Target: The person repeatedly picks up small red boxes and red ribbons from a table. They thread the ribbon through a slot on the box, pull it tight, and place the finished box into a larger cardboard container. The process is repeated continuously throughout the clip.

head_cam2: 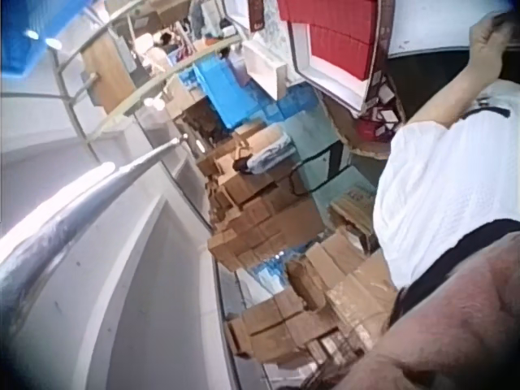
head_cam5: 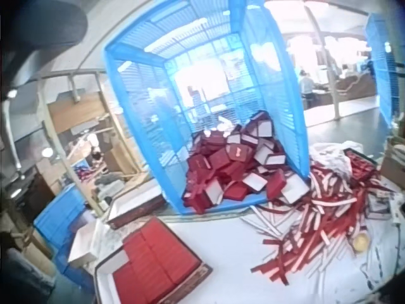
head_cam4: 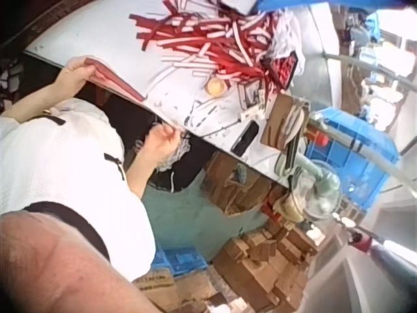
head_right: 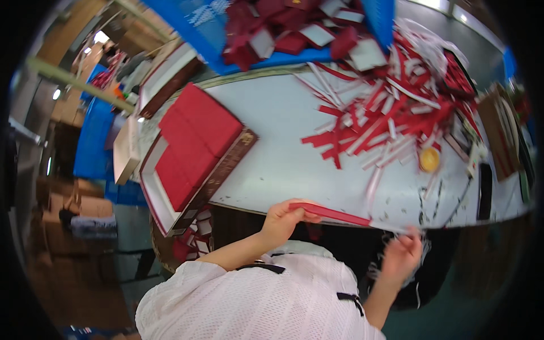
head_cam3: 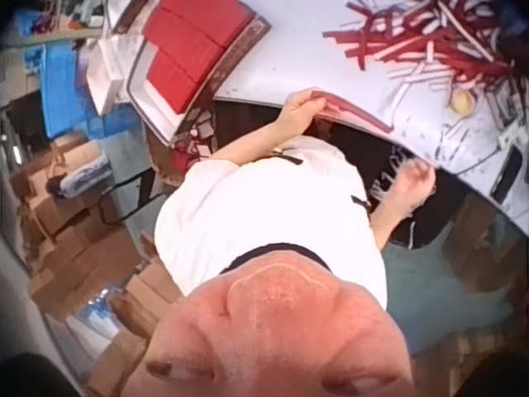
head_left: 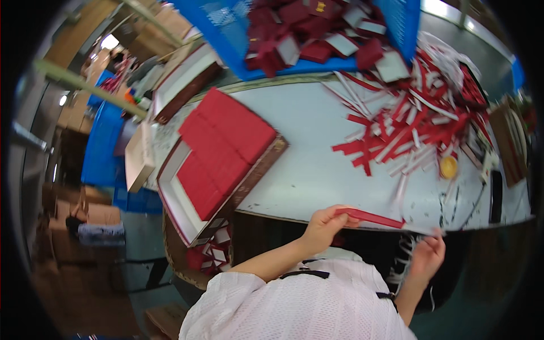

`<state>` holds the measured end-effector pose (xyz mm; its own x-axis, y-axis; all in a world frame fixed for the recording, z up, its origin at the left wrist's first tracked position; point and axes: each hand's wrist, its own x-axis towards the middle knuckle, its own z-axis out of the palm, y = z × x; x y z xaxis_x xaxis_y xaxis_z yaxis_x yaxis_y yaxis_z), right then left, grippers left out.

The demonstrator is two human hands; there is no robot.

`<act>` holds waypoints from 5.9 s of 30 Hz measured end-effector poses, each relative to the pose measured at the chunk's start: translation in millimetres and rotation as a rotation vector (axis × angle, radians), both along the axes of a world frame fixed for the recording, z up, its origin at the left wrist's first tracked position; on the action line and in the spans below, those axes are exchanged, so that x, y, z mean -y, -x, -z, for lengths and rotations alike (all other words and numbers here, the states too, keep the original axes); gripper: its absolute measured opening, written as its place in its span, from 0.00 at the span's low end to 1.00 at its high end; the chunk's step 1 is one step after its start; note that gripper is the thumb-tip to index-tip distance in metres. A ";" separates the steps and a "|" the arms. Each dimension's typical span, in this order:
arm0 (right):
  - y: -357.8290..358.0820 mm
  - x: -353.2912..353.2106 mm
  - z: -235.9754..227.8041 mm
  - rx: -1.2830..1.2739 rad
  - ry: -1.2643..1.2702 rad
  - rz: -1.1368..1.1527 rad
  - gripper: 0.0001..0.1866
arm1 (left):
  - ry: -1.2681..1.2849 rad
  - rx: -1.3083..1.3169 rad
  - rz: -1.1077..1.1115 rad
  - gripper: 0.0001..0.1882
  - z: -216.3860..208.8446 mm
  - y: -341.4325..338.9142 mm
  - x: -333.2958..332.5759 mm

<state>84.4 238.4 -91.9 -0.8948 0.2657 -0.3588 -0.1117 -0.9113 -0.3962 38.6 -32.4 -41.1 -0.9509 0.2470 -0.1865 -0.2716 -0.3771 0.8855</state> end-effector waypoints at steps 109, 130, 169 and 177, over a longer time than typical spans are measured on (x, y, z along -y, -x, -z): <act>53.3 84.4 -112.2 -0.395 -1.439 -0.363 0.06 | -0.117 -0.110 -0.083 0.10 -53.2 38.8 -36.5; 62.7 67.8 -98.8 -0.215 -1.261 -0.292 0.08 | -0.984 0.387 0.027 0.12 -44.2 41.5 -5.9; 69.9 68.5 -94.2 -0.237 -1.550 -0.195 0.08 | -1.085 0.325 0.042 0.17 -41.4 46.0 -24.5; 61.7 88.3 -94.6 -0.225 -1.454 -0.227 0.10 | -0.603 -0.045 -0.037 0.15 -14.7 45.2 -50.9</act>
<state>22.7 150.1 2.7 -0.9644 0.1115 0.2397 -0.2061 0.2510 -0.9458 -6.6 18.6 -26.4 -0.9647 0.2629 0.0165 -0.2158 -0.8248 0.5226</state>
